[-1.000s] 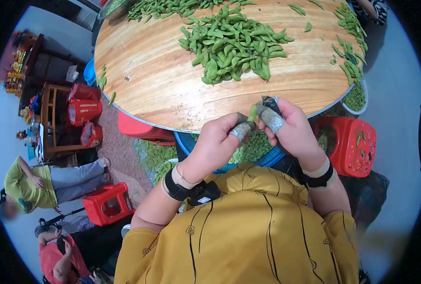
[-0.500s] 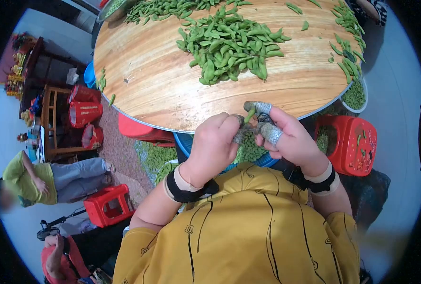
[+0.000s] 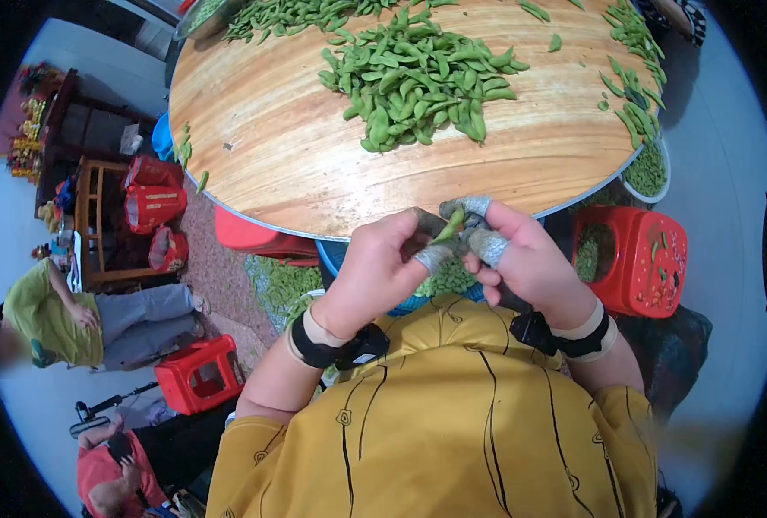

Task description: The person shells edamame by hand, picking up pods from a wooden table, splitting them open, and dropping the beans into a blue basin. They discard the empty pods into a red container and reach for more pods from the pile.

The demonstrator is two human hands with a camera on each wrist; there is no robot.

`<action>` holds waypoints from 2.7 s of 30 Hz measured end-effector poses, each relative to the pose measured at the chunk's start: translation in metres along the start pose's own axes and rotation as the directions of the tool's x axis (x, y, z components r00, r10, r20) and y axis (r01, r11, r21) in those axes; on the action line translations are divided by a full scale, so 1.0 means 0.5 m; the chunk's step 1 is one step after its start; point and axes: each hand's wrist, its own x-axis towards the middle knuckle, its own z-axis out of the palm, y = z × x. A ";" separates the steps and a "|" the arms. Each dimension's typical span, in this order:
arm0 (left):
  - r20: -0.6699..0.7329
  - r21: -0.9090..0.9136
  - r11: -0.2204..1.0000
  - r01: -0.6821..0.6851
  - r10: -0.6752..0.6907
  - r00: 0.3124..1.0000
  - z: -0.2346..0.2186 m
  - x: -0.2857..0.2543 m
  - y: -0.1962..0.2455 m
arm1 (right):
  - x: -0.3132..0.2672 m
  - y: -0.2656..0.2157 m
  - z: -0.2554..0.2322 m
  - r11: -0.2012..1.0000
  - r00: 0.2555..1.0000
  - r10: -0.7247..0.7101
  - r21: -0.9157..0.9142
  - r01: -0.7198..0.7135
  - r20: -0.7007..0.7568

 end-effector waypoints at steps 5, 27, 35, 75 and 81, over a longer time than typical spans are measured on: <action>-0.054 0.635 0.742 -0.217 0.323 0.945 0.005 -0.001 0.019 | 0.006 0.005 0.015 0.998 0.998 -0.040 -0.047 0.037 -0.058; 0.431 -0.475 0.732 0.489 -0.291 0.854 -0.042 -0.041 0.032 | 0.010 0.017 -0.007 0.534 0.855 -0.505 -0.735 0.418 0.120; -0.016 0.239 0.952 0.191 -0.193 0.981 -0.022 -0.056 -0.022 | 0.007 0.046 0.002 0.256 0.805 -0.572 -0.898 0.359 0.158; 0.133 0.078 0.994 -0.076 0.065 0.989 -0.021 0.026 -0.002 | 0.137 -0.087 -0.057 -0.156 0.740 -0.669 -0.987 -0.044 0.073; 0.099 0.106 0.993 0.045 -0.055 0.994 -0.029 0.023 -0.005 | 0.111 -0.083 -0.064 -0.146 0.755 -0.651 -0.989 -0.022 0.079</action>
